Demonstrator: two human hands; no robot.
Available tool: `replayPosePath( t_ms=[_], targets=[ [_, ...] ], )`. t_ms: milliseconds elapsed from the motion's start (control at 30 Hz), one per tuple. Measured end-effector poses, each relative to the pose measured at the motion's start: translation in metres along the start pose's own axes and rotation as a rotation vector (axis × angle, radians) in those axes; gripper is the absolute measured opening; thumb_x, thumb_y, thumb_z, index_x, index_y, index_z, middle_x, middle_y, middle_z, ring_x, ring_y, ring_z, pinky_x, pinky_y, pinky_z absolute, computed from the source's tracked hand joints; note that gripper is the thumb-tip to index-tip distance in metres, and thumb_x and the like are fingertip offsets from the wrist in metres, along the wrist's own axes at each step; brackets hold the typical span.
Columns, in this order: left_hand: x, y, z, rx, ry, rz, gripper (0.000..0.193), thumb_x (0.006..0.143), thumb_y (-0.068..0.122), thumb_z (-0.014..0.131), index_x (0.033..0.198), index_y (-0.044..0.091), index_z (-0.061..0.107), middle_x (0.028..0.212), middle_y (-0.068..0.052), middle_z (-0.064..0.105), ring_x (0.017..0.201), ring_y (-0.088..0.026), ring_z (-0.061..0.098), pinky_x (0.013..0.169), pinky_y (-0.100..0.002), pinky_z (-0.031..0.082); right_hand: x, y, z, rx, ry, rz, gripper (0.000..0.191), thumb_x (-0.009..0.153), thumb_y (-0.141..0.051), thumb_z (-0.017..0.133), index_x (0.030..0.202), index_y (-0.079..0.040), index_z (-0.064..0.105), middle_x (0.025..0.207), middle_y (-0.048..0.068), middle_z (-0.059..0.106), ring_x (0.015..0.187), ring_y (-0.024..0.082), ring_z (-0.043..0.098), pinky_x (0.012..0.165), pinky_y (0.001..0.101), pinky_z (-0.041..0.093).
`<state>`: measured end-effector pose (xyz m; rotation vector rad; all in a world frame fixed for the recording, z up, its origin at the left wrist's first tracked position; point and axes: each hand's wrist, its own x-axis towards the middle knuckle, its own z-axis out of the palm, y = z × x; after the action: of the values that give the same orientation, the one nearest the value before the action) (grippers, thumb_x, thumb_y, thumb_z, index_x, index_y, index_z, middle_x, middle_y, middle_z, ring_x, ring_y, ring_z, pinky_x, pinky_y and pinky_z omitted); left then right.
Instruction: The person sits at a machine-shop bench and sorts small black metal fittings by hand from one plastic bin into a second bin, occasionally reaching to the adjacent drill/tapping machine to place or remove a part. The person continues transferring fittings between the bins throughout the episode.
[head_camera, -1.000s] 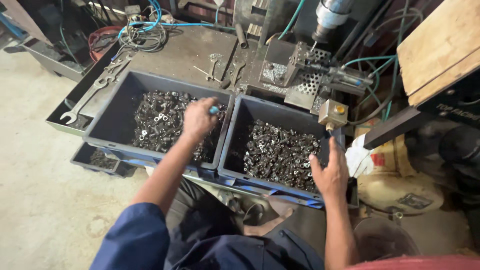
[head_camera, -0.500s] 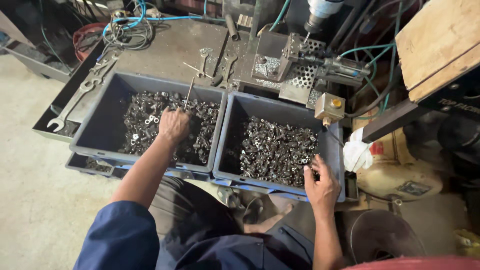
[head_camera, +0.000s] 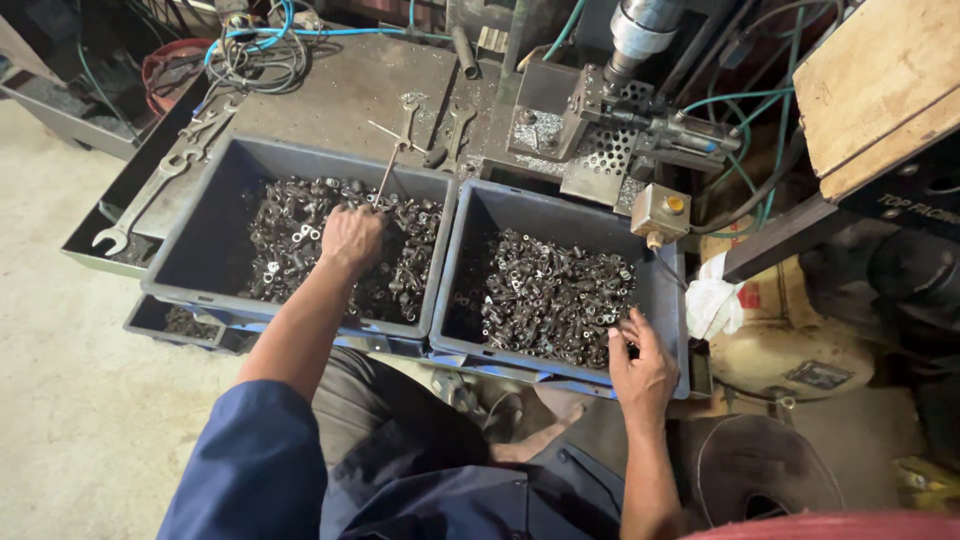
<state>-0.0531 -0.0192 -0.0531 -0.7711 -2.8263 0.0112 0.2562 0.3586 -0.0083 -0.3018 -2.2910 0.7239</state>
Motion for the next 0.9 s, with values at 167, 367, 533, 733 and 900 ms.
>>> replayPosePath(
  t_ms=[167, 367, 533, 733, 900],
  targets=[
    [-0.001, -0.003, 0.000, -0.019, 0.081, 0.026, 0.021, 0.079, 0.016, 0.060, 0.093, 0.013, 0.075, 0.097, -0.016, 0.075, 0.087, -0.031, 0.074, 0.095, -0.048, 0.052, 0.000, 0.001, 0.001, 0.026, 0.005, 0.021, 0.036, 0.093, -0.012, 0.073, 0.126, 0.001, 0.069, 0.105, 0.014, 0.077, 0.093, 0.023, 0.076, 0.082, 0.0356, 0.058],
    [-0.007, -0.003, -0.022, -0.201, 0.130, -0.112, 0.016, 0.083, 0.023, 0.066, 0.088, 0.012, 0.076, 0.092, -0.018, 0.075, 0.084, -0.036, 0.073, 0.083, -0.048, 0.056, -0.001, 0.003, 0.002, 0.041, 0.015, 0.040, 0.033, 0.094, -0.011, 0.072, 0.124, 0.002, 0.069, 0.105, 0.014, 0.077, 0.094, 0.022, 0.076, 0.084, 0.0353, 0.058],
    [-0.016, 0.001, -0.060, -0.342, 0.141, -0.272, 0.023, 0.077, 0.028, 0.074, 0.094, 0.012, 0.077, 0.094, -0.017, 0.075, 0.082, -0.038, 0.072, 0.076, -0.049, 0.057, -0.004, 0.009, 0.005, 0.118, -0.027, 0.123, 0.036, 0.094, -0.012, 0.072, 0.128, 0.002, 0.067, 0.108, 0.014, 0.077, 0.095, 0.021, 0.076, 0.085, 0.0337, 0.058],
    [-0.041, 0.049, -0.100, -0.796, 0.253, -0.399, 0.026, 0.077, 0.025, 0.079, 0.101, 0.015, 0.077, 0.092, -0.013, 0.076, 0.083, -0.030, 0.075, 0.080, -0.042, 0.059, -0.011, -0.009, 0.039, 0.727, -0.197, 0.328, 0.042, 0.096, -0.009, 0.067, 0.136, 0.004, 0.061, 0.120, 0.017, 0.073, 0.105, 0.023, 0.071, 0.092, 0.0335, 0.058],
    [-0.067, 0.154, -0.123, -0.923, 0.464, 0.024, 0.016, 0.083, 0.022, 0.076, 0.097, 0.012, 0.075, 0.092, -0.012, 0.074, 0.086, -0.031, 0.073, 0.081, -0.042, 0.059, -0.006, -0.045, 0.071, 1.256, -0.467, 0.643, 0.036, 0.098, -0.019, 0.060, 0.129, 0.000, 0.063, 0.112, 0.014, 0.075, 0.095, 0.023, 0.073, 0.083, 0.0360, 0.058]
  ],
)
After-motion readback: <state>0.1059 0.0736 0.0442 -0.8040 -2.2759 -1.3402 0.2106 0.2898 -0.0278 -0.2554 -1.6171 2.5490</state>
